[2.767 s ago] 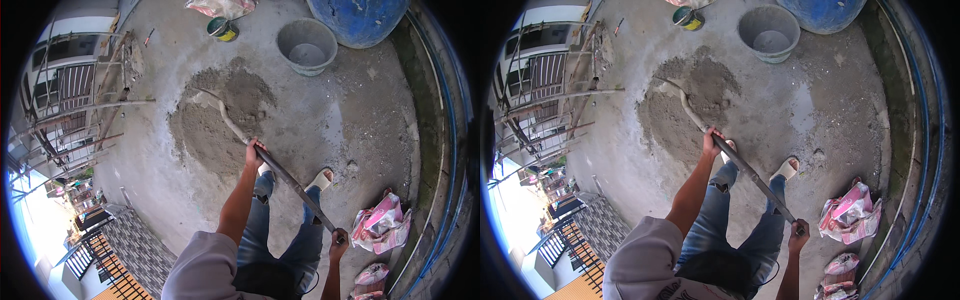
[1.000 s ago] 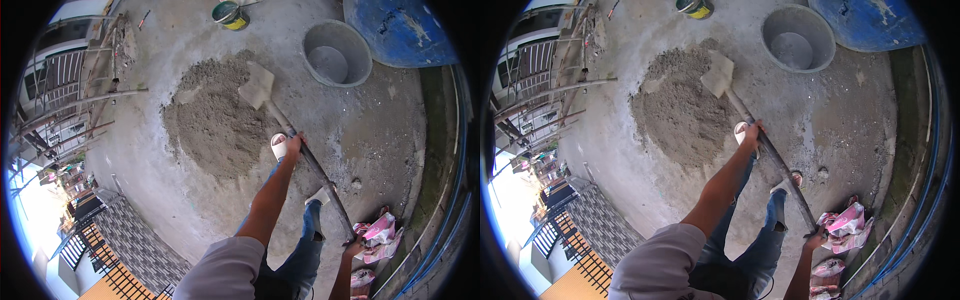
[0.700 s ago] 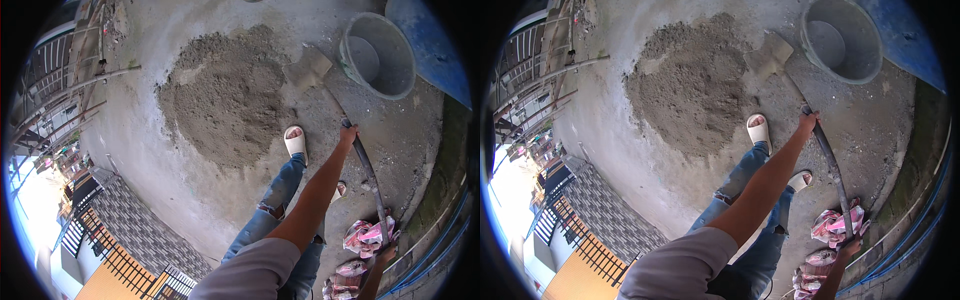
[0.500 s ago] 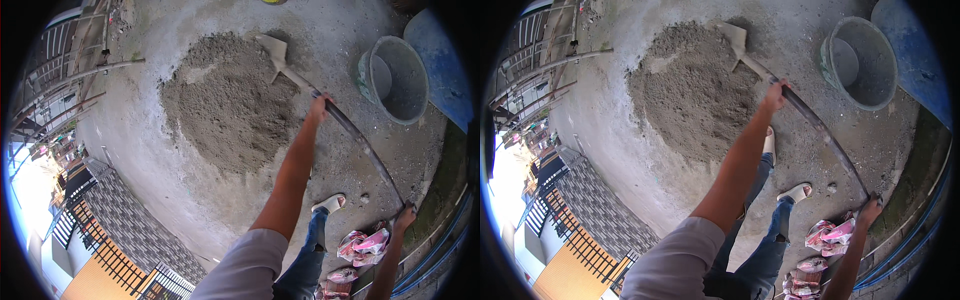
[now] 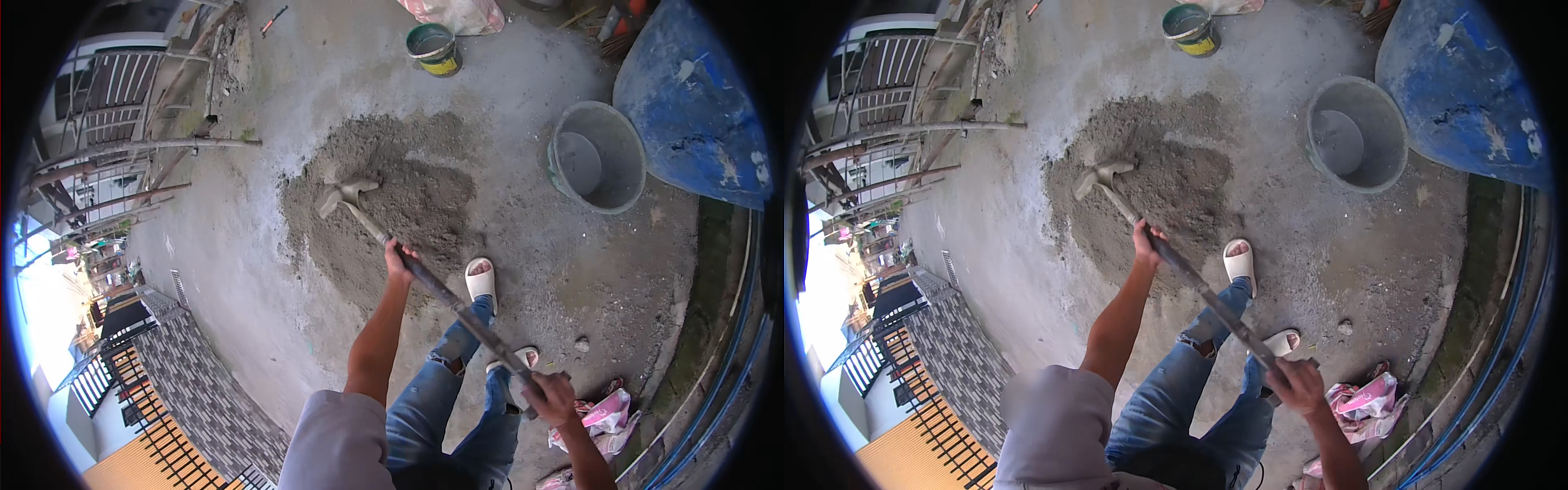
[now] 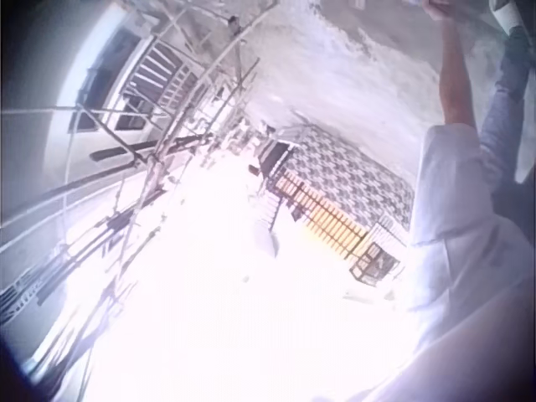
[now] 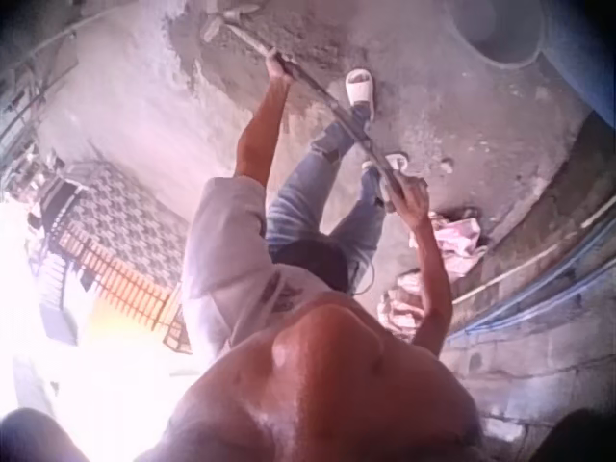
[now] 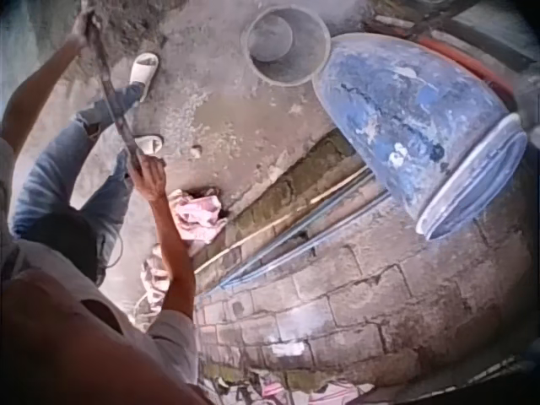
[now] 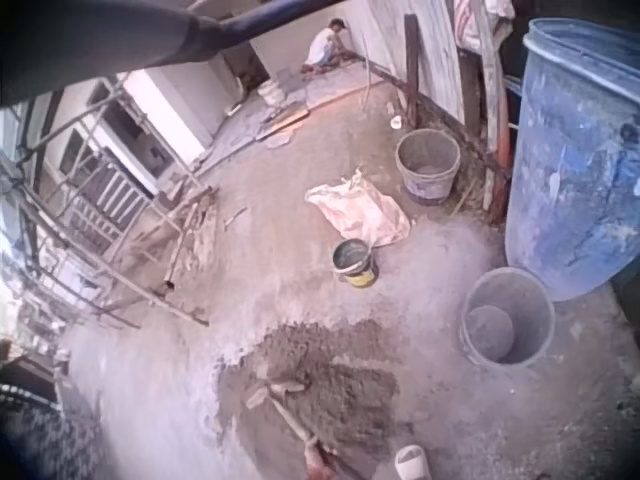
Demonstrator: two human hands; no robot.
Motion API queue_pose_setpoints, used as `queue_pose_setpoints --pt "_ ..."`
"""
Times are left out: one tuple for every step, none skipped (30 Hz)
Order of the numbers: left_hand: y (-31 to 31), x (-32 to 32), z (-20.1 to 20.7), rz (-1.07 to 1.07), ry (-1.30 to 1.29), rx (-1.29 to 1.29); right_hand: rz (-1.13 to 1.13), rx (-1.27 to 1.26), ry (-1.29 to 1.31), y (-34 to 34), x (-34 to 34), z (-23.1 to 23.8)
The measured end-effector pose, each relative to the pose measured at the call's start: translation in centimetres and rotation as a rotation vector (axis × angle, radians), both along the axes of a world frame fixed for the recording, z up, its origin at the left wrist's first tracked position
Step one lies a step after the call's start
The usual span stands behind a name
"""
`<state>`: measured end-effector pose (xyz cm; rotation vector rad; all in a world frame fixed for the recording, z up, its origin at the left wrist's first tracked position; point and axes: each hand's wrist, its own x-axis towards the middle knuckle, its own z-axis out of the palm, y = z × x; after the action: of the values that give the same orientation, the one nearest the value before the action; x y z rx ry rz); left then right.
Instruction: Mixing cement and sand with water using a shovel and bucket.
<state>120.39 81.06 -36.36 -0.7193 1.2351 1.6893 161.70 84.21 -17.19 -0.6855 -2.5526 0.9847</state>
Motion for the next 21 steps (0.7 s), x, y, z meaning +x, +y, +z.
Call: queue_pose_setpoints --pt "-2.6 -0.7 0.7 -0.036 0.030 0.010 0.018 -0.074 -0.008 -2.6 0.3 0.1" --pt "-4.0 0.3 1.9 -0.022 -0.030 0.030 0.021 -0.055 -0.005 -4.7 2.0 0.0" --pt "-5.4 1.8 3.4 -0.004 -0.095 0.042 0.071 -0.106 -0.103 -6.6 4.1 0.3" --pt "-6.8 3.5 4.8 0.008 -0.090 0.051 0.125 -0.156 -0.198 -8.0 6.2 0.7" --pt "-7.6 5.2 6.1 -0.004 -0.110 0.080 0.138 -0.141 -0.193 -9.1 7.9 1.0" --pt "-8.4 6.9 7.1 -0.015 -0.130 0.109 0.091 -0.152 -0.204 -10.1 9.8 1.2" --pt "-8.9 8.5 8.6 0.004 -0.122 0.117 0.048 -0.168 -0.214 -10.8 11.4 1.8" --pt "-9.0 10.0 9.8 -0.002 -0.113 0.146 0.026 -0.181 -0.200 -11.1 12.6 2.7" --pt "-9.2 11.2 10.8 -0.008 -0.107 0.175 0.009 -0.165 -0.190 -11.3 13.8 3.8" --pt "-9.3 12.0 11.5 0.006 -0.105 0.187 0.017 -0.112 -0.192 -11.4 14.9 4.9" --pt "-9.6 12.5 11.8 0.007 -0.110 0.261 0.025 -0.065 -0.192 -11.0 14.8 6.7" --pt "-9.7 12.8 12.0 0.005 -0.119 0.333 0.012 -0.011 -0.186 -10.7 14.6 8.6" --pt "-9.2 12.9 11.9 0.007 -0.126 0.342 0.020 0.059 -0.191 -10.2 13.9 10.9" --pt "-8.9 13.4 11.6 0.005 -0.107 0.338 -0.012 0.110 -0.182 -10.2 12.9 13.0" --pt "-8.8 14.0 11.3 0.001 -0.084 0.327 -0.045 0.152 -0.168 -10.5 11.4 14.3" --pt "-8.9 14.1 10.2 0.016 -0.112 0.248 -0.030 0.166 -0.198 -10.9 9.1 15.0" --pt "-9.3 14.0 8.4 0.033 -0.129 0.172 -0.011 0.181 -0.217 -11.2 6.6 15.2" --pt "-9.6 14.4 6.3 -0.010 -0.136 0.074 0.019 0.211 -0.218 -11.7 4.0 13.4" --pt "-11.4 13.1 3.8 -0.014 -0.106 0.072 0.055 0.239 -0.187 -12.7 1.5 10.9" --pt "-13.9 10.9 1.4 -0.173 -0.029 -0.006 0.052 0.240 -0.145 -14.3 0.6 9.2" --pt "-15.3 9.1 -0.1 -0.342 0.041 -0.096 0.032 0.179 -0.124 -16.1 0.2 6.8"
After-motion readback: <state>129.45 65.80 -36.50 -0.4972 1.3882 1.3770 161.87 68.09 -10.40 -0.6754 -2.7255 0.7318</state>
